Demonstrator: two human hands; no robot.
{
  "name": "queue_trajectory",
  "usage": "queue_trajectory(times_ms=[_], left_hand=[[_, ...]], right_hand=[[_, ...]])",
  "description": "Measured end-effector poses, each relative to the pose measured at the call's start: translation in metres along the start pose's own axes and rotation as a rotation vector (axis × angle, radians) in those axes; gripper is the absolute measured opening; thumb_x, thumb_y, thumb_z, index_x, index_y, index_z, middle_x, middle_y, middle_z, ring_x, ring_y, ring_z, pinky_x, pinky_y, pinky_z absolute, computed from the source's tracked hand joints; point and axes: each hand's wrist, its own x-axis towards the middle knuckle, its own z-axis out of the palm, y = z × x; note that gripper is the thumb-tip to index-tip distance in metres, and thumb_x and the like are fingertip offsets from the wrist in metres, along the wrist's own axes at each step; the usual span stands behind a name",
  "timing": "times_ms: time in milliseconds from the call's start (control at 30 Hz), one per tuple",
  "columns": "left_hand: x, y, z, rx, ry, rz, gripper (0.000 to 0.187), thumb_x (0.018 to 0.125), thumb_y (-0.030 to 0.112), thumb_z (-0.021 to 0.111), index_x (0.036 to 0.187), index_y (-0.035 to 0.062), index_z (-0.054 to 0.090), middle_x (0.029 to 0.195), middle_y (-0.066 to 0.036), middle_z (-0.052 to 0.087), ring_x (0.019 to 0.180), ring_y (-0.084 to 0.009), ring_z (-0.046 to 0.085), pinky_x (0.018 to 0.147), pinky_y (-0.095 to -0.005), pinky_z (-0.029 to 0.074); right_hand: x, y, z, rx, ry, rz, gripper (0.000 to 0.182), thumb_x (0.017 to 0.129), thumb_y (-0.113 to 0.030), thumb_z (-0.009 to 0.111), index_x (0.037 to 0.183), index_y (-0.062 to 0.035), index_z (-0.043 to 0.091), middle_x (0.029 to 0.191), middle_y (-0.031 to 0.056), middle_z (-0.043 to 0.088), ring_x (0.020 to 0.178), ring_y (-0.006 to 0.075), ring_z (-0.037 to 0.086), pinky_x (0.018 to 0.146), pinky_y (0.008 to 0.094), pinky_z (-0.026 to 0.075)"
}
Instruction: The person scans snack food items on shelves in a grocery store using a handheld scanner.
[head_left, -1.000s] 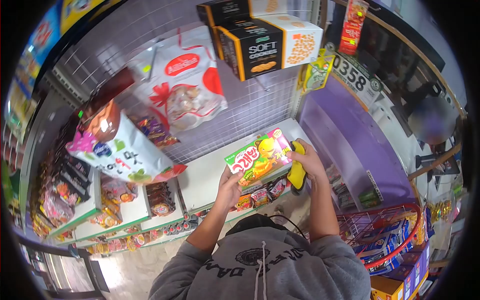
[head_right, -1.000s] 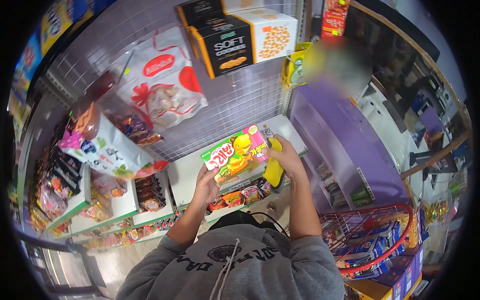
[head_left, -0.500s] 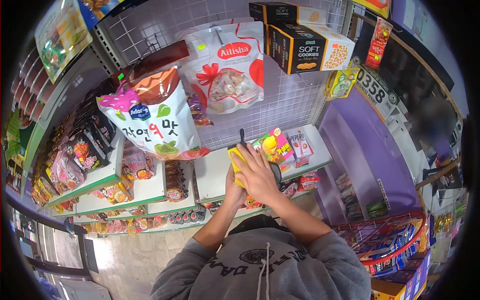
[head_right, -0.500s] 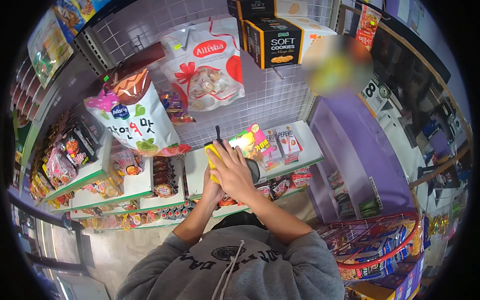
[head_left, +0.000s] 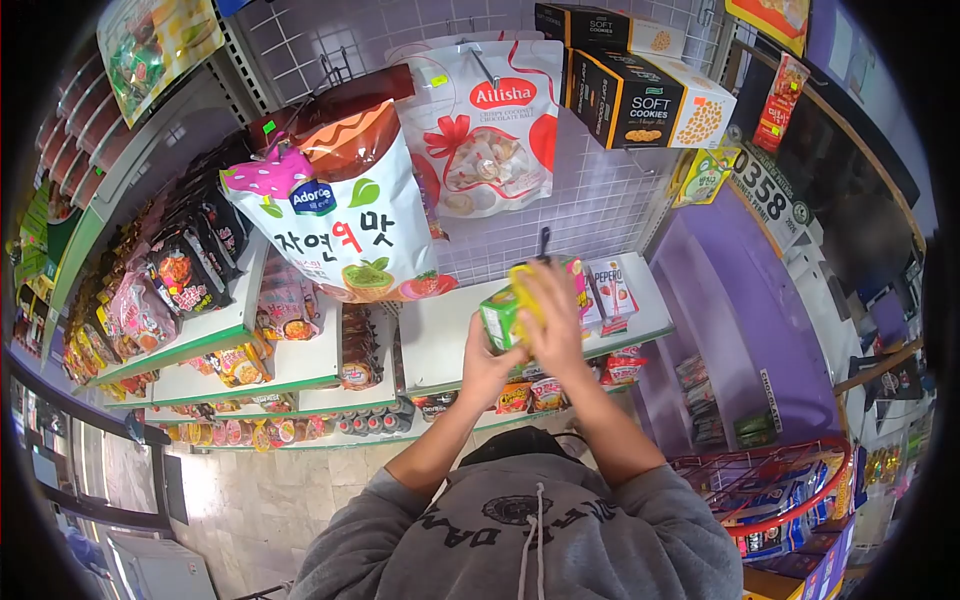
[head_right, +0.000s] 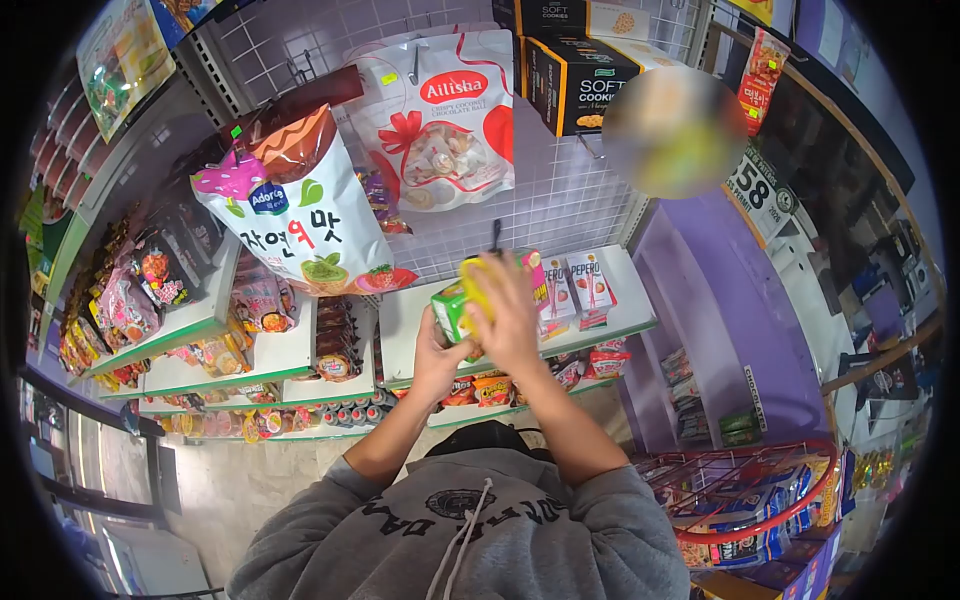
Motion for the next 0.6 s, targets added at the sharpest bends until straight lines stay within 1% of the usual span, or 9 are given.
queue_trajectory(times_ms=[67,133,233,267,367,400,500,533,600], left_hand=[[-0.002,0.010,0.006,0.236,-0.035,0.094,0.065,0.072,-0.006,0.066,0.130,0.0022,0.037,0.113,-0.010,0.056,0.104,-0.0175,0.056,0.089,-0.0306,0.046],[-0.002,0.016,0.012,0.399,-0.071,0.158,0.065,0.072,-0.005,0.068,0.130,0.0025,0.039,0.114,-0.010,0.056,0.105,-0.0177,0.056,0.092,-0.0305,0.044],[-0.003,0.031,0.020,0.568,-0.133,0.223,0.065,0.071,-0.004,0.070,0.130,0.0033,0.042,0.117,-0.011,0.056,0.106,-0.0178,0.056,0.093,-0.0302,0.043],[0.001,0.036,0.020,0.518,-0.168,0.246,0.064,0.066,-0.003,0.073,0.125,0.0071,0.051,0.124,-0.009,0.055,0.112,-0.0225,0.053,0.098,-0.0337,0.040],[0.015,0.050,0.009,1.022,-0.370,0.751,0.066,0.059,-0.006,0.069,0.121,0.0123,0.057,0.131,-0.005,0.053,0.116,-0.0308,0.049,0.099,-0.0383,0.041],[0.014,0.049,0.009,1.083,-0.387,0.712,0.062,0.057,-0.005,0.069,0.114,0.0201,0.064,0.134,-0.001,0.050,0.123,-0.0325,0.040,0.103,-0.0441,0.038],[0.017,0.045,0.006,1.181,-0.351,0.925,0.058,0.060,-0.003,0.069,0.110,0.0257,0.066,0.133,0.000,0.050,0.124,-0.0315,0.040,0.104,-0.0499,0.036],[0.015,0.044,0.008,1.178,-0.313,0.931,0.053,0.062,0.001,0.070,0.105,0.0309,0.068,0.133,0.000,0.050,0.124,-0.0310,0.039,0.104,-0.0534,0.036],[0.017,0.037,0.009,1.148,-0.293,0.998,0.058,0.061,-0.001,0.070,0.111,0.0273,0.065,0.133,-0.001,0.050,0.124,-0.0317,0.039,0.104,-0.0517,0.035]], right_hand=[[0.002,0.037,-0.002,0.079,0.162,0.105,0.035,0.089,-0.026,0.054,0.113,-0.0018,0.058,0.121,0.0155,0.052,0.114,0.0351,0.047,0.101,0.0440,0.035],[0.004,0.074,-0.013,0.275,0.163,0.513,0.035,0.092,-0.029,0.051,0.114,-0.0018,0.057,0.116,0.0136,0.055,0.108,0.0287,0.052,0.095,0.0371,0.040],[0.007,0.086,-0.019,1.117,0.391,0.880,0.036,0.097,-0.033,0.044,0.115,-0.0040,0.055,0.110,0.0103,0.060,0.100,0.0225,0.059,0.087,0.0360,0.047],[0.001,0.090,-0.026,1.311,0.248,0.872,0.042,0.097,-0.038,0.044,0.121,-0.0053,0.052,0.112,0.0099,0.061,0.098,0.0219,0.061,0.084,0.0365,0.050],[0.002,0.068,-0.042,1.689,0.217,0.881,0.044,0.096,-0.039,0.044,0.122,-0.0044,0.051,0.114,0.0121,0.061,0.100,0.0243,0.061,0.087,0.0386,0.050],[-0.001,0.068,-0.045,1.703,0.203,0.859,0.042,0.095,-0.035,0.048,0.123,-0.0043,0.051,0.115,0.0134,0.061,0.101,0.0255,0.061,0.089,0.0400,0.050],[-0.008,0.072,-0.052,1.682,0.157,0.858,0.039,0.090,-0.026,0.058,0.123,-0.0055,0.051,0.112,0.0094,0.061,0.098,0.0205,0.062,0.085,0.0352,0.051],[-0.007,0.073,-0.053,1.692,0.153,0.815,0.038,0.090,-0.023,0.059,0.123,-0.0055,0.051,0.112,0.0092,0.061,0.099,0.0203,0.062,0.085,0.0349,0.051],[-0.003,0.071,-0.056,1.711,0.139,0.732,0.037,0.089,-0.017,0.060,0.123,-0.0055,0.051,0.112,0.0088,0.061,0.100,0.0200,0.061,0.086,0.0344,0.051]])
